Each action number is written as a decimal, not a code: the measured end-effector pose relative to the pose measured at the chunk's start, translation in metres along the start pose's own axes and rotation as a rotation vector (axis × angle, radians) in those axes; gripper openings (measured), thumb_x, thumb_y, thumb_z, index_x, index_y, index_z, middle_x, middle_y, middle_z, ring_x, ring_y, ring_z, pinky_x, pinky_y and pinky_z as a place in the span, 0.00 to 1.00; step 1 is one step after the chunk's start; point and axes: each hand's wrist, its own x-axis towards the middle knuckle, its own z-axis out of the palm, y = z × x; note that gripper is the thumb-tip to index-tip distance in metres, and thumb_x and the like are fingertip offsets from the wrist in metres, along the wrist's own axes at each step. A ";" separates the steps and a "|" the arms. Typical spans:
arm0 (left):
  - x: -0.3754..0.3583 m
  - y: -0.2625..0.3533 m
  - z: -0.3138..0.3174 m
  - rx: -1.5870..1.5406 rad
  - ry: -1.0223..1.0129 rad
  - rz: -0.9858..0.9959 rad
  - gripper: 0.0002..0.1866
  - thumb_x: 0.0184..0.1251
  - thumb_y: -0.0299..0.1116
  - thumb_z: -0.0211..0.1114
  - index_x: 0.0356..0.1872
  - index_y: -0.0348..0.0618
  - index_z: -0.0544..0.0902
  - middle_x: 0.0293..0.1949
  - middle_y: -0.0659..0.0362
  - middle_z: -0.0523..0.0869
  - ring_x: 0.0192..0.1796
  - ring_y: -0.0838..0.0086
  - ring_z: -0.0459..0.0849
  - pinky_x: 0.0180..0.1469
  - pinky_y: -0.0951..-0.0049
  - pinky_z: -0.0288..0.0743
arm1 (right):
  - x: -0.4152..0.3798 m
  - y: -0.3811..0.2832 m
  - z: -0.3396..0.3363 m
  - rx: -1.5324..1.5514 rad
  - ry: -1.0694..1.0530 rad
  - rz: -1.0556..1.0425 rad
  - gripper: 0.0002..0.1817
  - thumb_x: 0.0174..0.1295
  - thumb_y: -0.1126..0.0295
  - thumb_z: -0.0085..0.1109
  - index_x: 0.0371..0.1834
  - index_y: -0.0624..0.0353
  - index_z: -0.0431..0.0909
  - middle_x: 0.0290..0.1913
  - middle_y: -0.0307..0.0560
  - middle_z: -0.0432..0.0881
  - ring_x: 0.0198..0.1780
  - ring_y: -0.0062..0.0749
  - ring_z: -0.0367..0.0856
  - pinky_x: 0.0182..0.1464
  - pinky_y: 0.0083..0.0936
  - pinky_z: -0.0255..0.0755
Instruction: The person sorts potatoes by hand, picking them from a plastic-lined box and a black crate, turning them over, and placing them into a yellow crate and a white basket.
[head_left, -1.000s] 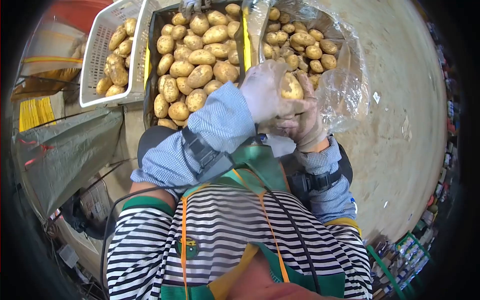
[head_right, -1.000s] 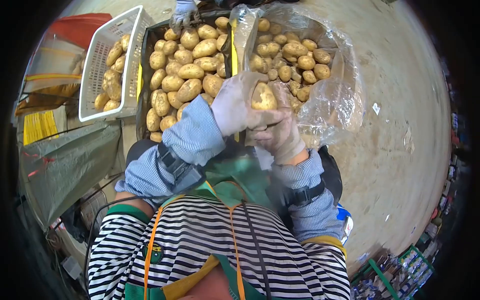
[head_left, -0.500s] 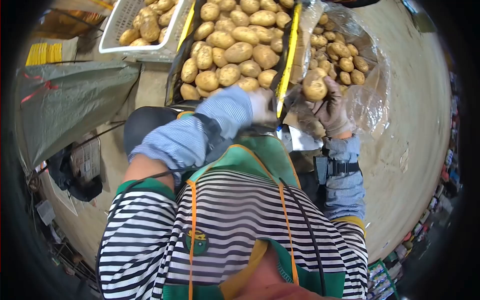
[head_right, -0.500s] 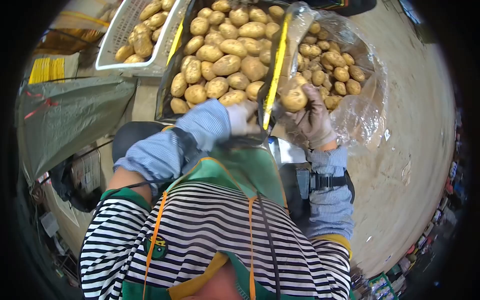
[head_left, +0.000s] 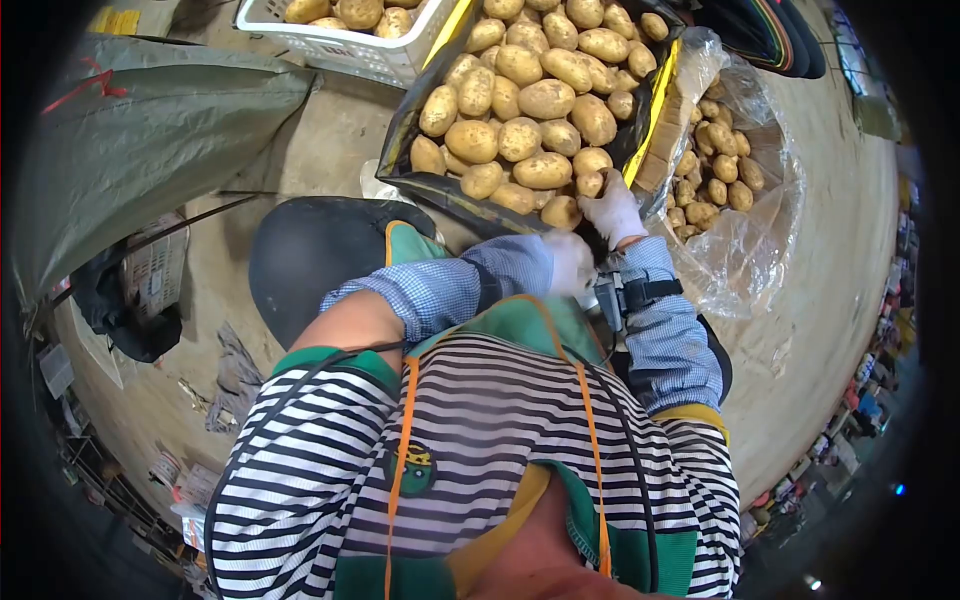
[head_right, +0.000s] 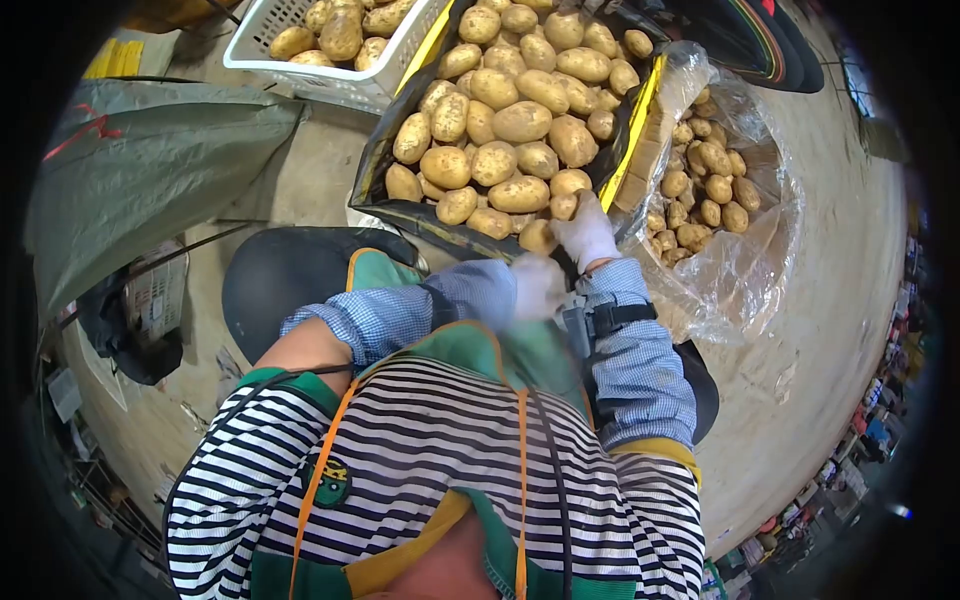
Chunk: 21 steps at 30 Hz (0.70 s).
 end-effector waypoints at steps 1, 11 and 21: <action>0.008 -0.013 -0.006 -0.199 0.016 -0.198 0.22 0.61 0.50 0.59 0.50 0.47 0.83 0.56 0.52 0.82 0.64 0.55 0.75 0.64 0.51 0.67 | 0.001 0.003 -0.003 0.037 -0.003 0.011 0.33 0.48 0.63 0.70 0.59 0.63 0.72 0.52 0.65 0.81 0.56 0.57 0.79 0.59 0.39 0.74; 0.030 -0.074 -0.011 -0.487 0.190 -0.519 0.28 0.66 0.45 0.63 0.62 0.41 0.73 0.55 0.43 0.82 0.57 0.51 0.81 0.60 0.58 0.74 | -0.004 0.006 -0.007 -0.272 -0.123 -0.209 0.35 0.51 0.69 0.69 0.65 0.53 0.69 0.58 0.60 0.73 0.61 0.55 0.74 0.62 0.40 0.71; 0.025 -0.059 -0.029 -0.284 0.068 -0.533 0.26 0.68 0.50 0.60 0.58 0.39 0.78 0.53 0.44 0.83 0.56 0.55 0.83 0.57 0.56 0.77 | 0.006 -0.016 0.001 -0.417 -0.219 -0.162 0.28 0.61 0.71 0.58 0.68 0.41 0.71 0.57 0.65 0.70 0.56 0.55 0.78 0.58 0.40 0.74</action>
